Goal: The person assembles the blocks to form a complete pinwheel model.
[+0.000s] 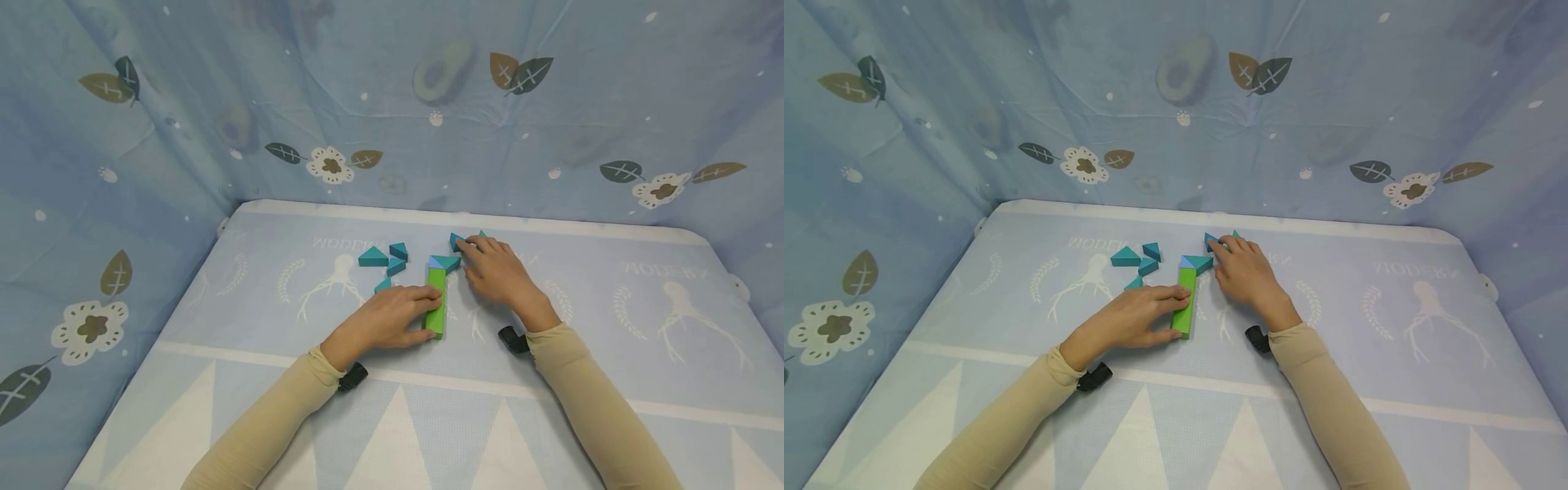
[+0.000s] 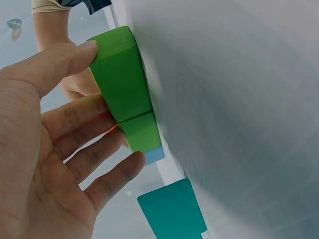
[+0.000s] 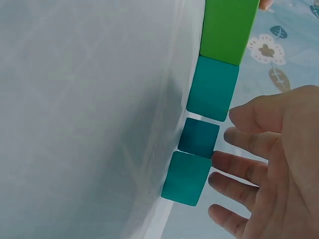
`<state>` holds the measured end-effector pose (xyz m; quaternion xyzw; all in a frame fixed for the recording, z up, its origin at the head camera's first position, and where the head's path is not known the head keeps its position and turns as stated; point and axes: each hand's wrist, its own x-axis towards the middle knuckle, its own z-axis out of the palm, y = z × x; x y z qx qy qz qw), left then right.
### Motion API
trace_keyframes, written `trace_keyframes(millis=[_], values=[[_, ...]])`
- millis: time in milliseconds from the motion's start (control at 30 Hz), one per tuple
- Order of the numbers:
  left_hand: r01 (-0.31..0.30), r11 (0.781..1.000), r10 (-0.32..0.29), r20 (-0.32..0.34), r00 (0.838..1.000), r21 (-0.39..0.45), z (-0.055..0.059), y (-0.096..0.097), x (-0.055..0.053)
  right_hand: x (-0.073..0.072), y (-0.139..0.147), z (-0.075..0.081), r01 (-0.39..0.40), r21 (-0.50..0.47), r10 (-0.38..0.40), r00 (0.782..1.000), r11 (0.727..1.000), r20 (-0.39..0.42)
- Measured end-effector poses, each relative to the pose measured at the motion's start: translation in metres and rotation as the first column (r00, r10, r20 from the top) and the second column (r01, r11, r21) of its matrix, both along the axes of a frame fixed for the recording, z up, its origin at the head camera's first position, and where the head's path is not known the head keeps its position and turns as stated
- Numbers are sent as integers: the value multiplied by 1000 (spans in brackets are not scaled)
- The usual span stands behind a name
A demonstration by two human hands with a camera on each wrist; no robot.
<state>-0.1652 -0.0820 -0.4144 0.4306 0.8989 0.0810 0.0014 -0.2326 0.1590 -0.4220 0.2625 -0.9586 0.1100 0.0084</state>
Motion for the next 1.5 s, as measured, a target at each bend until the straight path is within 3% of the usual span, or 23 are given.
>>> trace_keyframes(millis=[333,567,1267,1500], values=[[-2,1000,2,15,1000,-14,0,0,0,-2,-4,-1,6,10,-6,1000,1000,5],[-5,1000,5,6,1000,-17,0,0,0,-8,-13,3,-10,24,11,999,1000,-36],[7,1000,-7,0,1000,-17,-1,-1,-2,-14,-17,1,-83,-130,81,997,988,-20],[6,1000,-6,4,1000,-13,0,-1,-2,-13,-18,3,-130,-108,129,991,986,-22]])
